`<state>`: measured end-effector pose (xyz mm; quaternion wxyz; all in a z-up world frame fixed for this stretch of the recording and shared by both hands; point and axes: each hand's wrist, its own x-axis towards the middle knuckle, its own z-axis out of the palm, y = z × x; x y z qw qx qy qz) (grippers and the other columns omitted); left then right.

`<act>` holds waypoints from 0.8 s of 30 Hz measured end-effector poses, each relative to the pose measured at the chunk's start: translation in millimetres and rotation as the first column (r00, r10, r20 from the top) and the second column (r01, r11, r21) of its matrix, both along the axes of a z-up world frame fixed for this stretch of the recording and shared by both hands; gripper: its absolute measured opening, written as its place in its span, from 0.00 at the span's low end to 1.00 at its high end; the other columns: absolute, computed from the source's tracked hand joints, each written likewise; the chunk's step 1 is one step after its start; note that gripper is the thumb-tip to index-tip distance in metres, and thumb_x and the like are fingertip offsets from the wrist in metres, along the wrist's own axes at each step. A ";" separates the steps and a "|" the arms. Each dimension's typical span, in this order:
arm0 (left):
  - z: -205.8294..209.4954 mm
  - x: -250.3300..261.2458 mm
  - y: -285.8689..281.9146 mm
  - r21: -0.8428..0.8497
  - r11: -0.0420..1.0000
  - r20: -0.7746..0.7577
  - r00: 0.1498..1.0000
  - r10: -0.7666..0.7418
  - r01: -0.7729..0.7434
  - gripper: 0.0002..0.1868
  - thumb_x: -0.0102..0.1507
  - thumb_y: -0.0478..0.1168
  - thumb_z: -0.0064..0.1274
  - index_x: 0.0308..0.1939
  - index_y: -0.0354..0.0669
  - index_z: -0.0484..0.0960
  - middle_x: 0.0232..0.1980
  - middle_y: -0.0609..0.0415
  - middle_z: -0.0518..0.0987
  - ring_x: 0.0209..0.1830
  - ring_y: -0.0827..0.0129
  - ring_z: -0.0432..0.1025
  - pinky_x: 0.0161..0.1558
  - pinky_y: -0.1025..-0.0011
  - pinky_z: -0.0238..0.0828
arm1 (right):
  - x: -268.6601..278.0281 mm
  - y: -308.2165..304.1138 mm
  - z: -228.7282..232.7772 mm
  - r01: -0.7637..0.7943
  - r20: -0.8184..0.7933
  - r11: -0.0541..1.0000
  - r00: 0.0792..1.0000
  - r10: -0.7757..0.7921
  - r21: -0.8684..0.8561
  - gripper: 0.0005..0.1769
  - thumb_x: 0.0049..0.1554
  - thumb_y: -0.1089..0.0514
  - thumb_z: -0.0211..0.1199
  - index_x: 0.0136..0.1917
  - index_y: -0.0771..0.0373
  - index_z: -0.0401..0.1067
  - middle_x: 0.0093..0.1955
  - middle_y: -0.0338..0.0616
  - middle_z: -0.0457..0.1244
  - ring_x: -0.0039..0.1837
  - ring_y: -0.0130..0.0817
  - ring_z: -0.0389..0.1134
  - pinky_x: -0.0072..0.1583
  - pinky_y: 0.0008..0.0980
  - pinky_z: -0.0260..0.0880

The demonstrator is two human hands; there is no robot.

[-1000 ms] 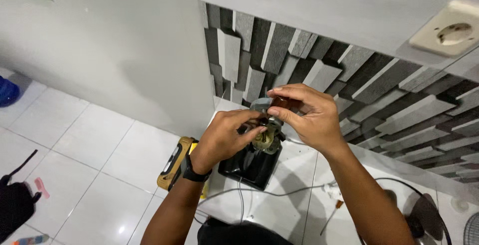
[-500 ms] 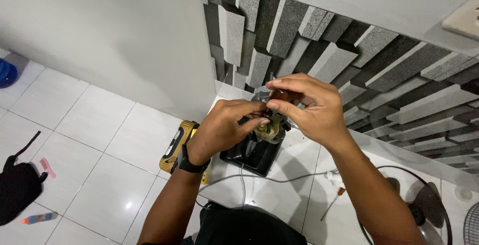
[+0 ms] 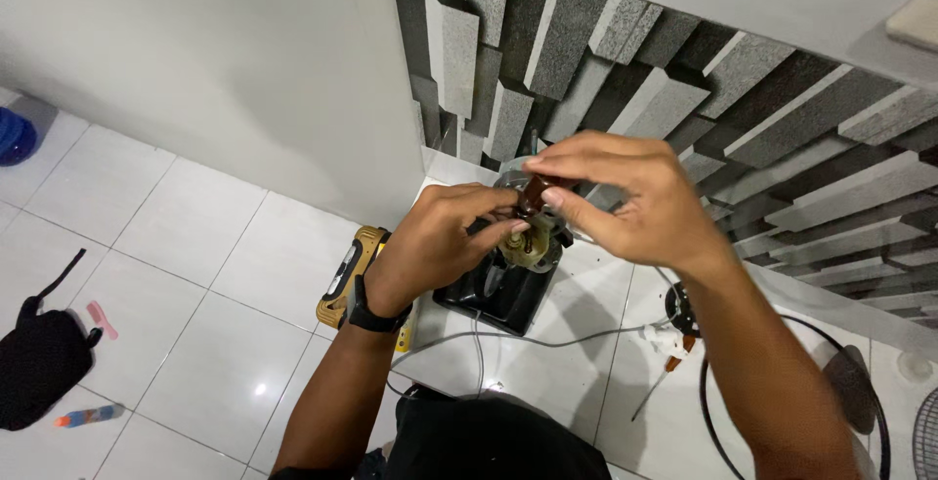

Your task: The person works on a disassembled fan motor placed on a white countertop. They insert a small cylindrical component into the motor housing, then repeatedly use a screwdriver to tighten or adjust internal parts. The person briefly plugs the motor into a wall socket and tests it before continuing adjustments.

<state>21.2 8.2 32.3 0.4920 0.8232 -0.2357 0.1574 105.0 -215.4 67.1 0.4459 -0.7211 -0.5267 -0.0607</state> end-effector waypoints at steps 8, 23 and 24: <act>-2.3 -1.0 -2.6 0.013 1.000 0.030 0.999 0.016 -0.017 0.12 0.61 0.36 0.66 0.45 0.35 0.82 0.41 0.46 0.86 0.39 0.61 0.83 0.40 0.70 0.80 | -5.3 -0.5 24.5 -0.052 0.008 0.983 0.999 0.054 -0.178 0.14 0.54 0.66 0.66 0.54 0.65 0.80 0.53 0.49 0.72 0.50 0.37 0.77 0.51 0.31 0.79; -4.0 -3.8 -3.9 0.026 0.999 0.003 1.000 0.028 -0.028 0.13 0.59 0.35 0.66 0.45 0.36 0.83 0.42 0.47 0.86 0.42 0.61 0.84 0.42 0.70 0.81 | -7.5 9.0 37.6 0.077 0.143 0.915 0.989 -0.021 -0.395 0.16 0.54 0.52 0.71 0.50 0.66 0.79 0.40 0.45 0.70 0.38 0.34 0.73 0.38 0.32 0.73; -4.0 -4.1 -4.0 0.022 0.999 0.004 1.000 0.031 -0.031 0.13 0.59 0.35 0.66 0.46 0.36 0.83 0.42 0.47 0.86 0.42 0.61 0.84 0.42 0.70 0.81 | -9.0 9.9 38.8 0.094 0.174 0.903 0.984 -0.022 -0.419 0.16 0.54 0.52 0.70 0.50 0.65 0.80 0.39 0.45 0.70 0.36 0.35 0.72 0.37 0.33 0.72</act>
